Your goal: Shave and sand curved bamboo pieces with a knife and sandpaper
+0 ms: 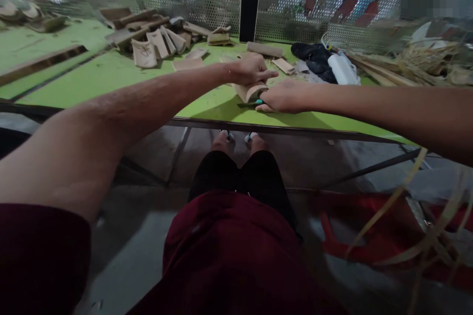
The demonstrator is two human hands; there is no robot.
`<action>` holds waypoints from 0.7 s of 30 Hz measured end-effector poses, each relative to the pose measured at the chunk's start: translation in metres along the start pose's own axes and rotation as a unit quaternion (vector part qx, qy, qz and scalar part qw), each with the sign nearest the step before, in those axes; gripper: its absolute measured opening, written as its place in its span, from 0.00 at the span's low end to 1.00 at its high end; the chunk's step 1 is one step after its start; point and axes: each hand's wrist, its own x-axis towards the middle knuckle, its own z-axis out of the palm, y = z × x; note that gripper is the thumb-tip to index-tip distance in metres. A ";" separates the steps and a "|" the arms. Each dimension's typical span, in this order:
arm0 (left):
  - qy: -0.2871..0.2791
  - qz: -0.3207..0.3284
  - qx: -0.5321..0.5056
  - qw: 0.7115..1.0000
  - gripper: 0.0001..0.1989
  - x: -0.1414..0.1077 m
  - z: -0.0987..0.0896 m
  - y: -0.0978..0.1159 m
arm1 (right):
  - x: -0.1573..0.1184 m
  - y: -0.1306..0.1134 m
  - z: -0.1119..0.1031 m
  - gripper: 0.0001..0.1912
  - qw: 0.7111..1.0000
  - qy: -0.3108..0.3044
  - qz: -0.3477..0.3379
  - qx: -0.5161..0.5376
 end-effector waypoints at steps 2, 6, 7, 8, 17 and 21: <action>0.003 0.022 -0.005 1.000 0.28 0.003 0.002 -0.004 | -0.001 0.000 -0.001 0.30 1.000 0.001 0.006 -0.001; -0.001 0.029 -0.023 0.999 0.28 0.009 0.006 -0.012 | -0.006 0.003 0.012 0.29 0.999 0.039 0.025 0.027; -0.008 0.024 -0.024 0.999 0.27 0.010 0.006 -0.013 | -0.008 0.004 0.016 0.29 0.998 0.048 0.030 0.036; -0.015 0.021 -0.023 0.999 0.27 0.010 0.007 -0.012 | -0.011 0.005 0.020 0.29 0.997 0.055 0.035 0.042; -0.023 0.019 -0.031 0.999 0.24 0.006 0.003 -0.003 | -0.021 -0.007 0.020 0.31 0.994 0.076 0.071 0.027; -0.025 0.025 -0.065 0.997 0.28 0.001 -0.002 -0.002 | -0.014 -0.012 0.017 0.32 0.992 0.096 0.064 0.043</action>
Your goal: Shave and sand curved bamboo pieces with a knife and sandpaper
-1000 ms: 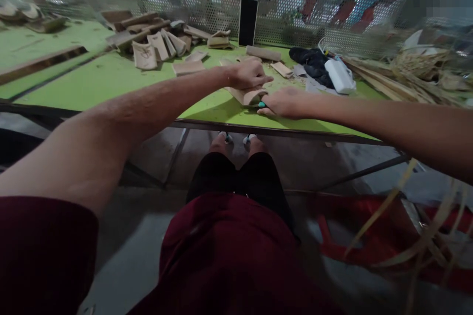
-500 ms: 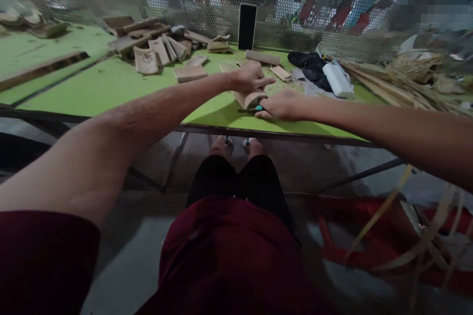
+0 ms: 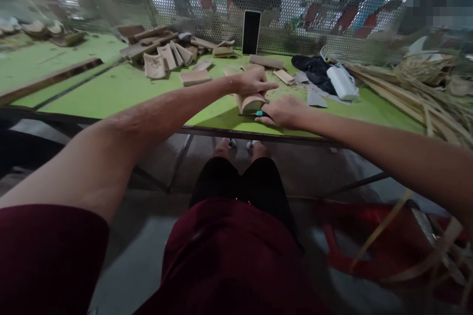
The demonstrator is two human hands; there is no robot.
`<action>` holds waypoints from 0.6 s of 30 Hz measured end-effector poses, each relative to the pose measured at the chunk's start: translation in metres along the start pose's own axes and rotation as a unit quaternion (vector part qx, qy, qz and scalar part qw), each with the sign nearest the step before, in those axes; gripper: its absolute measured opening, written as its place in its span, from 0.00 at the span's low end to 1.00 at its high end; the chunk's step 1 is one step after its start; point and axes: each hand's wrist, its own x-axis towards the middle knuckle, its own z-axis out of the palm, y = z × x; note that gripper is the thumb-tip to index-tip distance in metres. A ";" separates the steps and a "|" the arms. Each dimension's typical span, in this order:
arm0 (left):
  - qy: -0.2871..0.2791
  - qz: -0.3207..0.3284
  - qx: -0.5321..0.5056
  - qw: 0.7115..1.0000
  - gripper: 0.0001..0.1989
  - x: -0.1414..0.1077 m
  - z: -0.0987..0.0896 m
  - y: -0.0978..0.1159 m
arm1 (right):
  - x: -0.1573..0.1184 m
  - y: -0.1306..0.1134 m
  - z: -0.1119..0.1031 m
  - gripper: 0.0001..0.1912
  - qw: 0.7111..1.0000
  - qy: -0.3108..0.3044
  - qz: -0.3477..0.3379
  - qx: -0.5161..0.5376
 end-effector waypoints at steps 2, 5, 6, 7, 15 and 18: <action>-0.002 0.004 -0.005 1.000 0.29 -0.003 -0.001 0.001 | 0.003 -0.002 -0.001 0.33 1.000 0.001 -0.002 0.005; -0.009 0.019 -0.001 1.000 0.29 -0.006 -0.002 0.003 | 0.007 -0.005 -0.001 0.33 1.000 -0.004 -0.005 0.006; -0.014 0.025 0.001 1.000 0.29 -0.007 -0.002 0.004 | 0.007 -0.005 -0.001 0.33 1.000 -0.003 -0.011 0.006; -0.020 0.030 0.003 0.999 0.29 -0.008 -0.002 0.005 | 0.008 -0.005 -0.001 0.34 1.000 0.000 -0.018 0.006; -0.028 0.070 -0.009 0.997 0.30 -0.019 -0.006 0.013 | 0.009 -0.004 -0.003 0.34 0.999 0.009 -0.035 0.040; -0.032 0.072 -0.034 0.996 0.29 -0.023 -0.008 0.014 | 0.012 -0.003 -0.005 0.33 0.998 0.007 -0.044 0.048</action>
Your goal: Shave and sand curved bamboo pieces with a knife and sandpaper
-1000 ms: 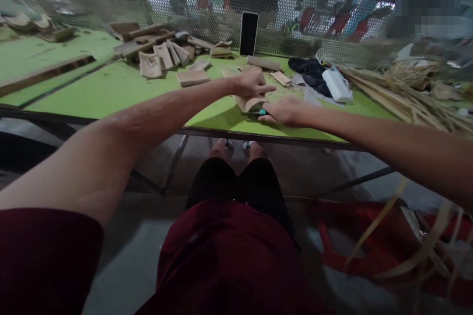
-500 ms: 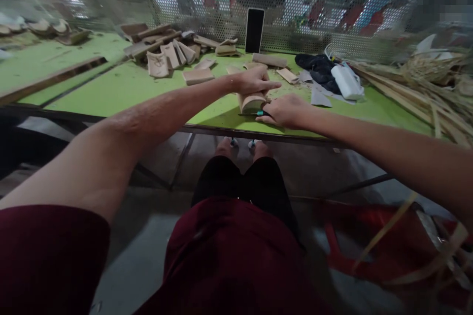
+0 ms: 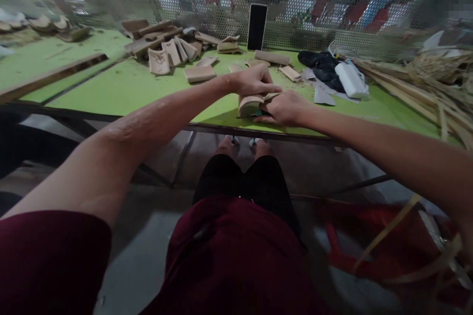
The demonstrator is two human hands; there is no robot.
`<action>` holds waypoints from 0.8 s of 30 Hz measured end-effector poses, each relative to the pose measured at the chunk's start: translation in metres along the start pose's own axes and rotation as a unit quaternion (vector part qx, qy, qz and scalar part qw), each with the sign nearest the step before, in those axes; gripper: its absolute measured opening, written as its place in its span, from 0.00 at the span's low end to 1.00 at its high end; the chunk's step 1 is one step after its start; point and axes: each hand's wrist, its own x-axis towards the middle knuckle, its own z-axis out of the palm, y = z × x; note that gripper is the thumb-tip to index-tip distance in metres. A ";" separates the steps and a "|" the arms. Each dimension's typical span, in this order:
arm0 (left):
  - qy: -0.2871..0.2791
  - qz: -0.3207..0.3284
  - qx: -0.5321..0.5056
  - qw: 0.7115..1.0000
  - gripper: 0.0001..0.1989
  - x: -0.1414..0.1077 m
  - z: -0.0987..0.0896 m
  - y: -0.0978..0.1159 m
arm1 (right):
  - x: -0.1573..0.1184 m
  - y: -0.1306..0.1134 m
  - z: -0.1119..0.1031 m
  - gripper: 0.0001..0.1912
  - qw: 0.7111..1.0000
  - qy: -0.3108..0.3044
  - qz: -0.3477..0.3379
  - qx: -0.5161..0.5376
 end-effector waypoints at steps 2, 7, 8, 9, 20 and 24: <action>-0.002 -0.009 -0.019 1.000 0.26 -0.001 0.001 0.001 | 0.003 -0.001 -0.001 0.33 1.000 0.000 -0.007 0.004; 0.041 -0.030 -0.049 0.997 0.30 -0.005 0.005 0.006 | 0.006 -0.004 -0.003 0.33 1.000 0.006 -0.020 0.001; 0.060 -0.032 -0.054 0.996 0.31 -0.006 0.005 0.009 | 0.007 -0.004 -0.003 0.33 1.000 0.010 -0.017 0.002; 0.076 -0.033 -0.058 0.995 0.32 -0.008 0.005 0.011 | 0.008 -0.005 -0.002 0.34 1.000 0.013 -0.012 0.003; 0.045 -0.019 0.067 0.997 0.27 0.010 0.008 0.028 | 0.012 -0.017 -0.011 0.35 0.999 -0.008 0.040 0.031; 0.067 -0.020 0.106 0.992 0.26 0.013 0.012 0.030 | 0.008 -0.020 -0.013 0.37 0.999 -0.003 0.033 0.032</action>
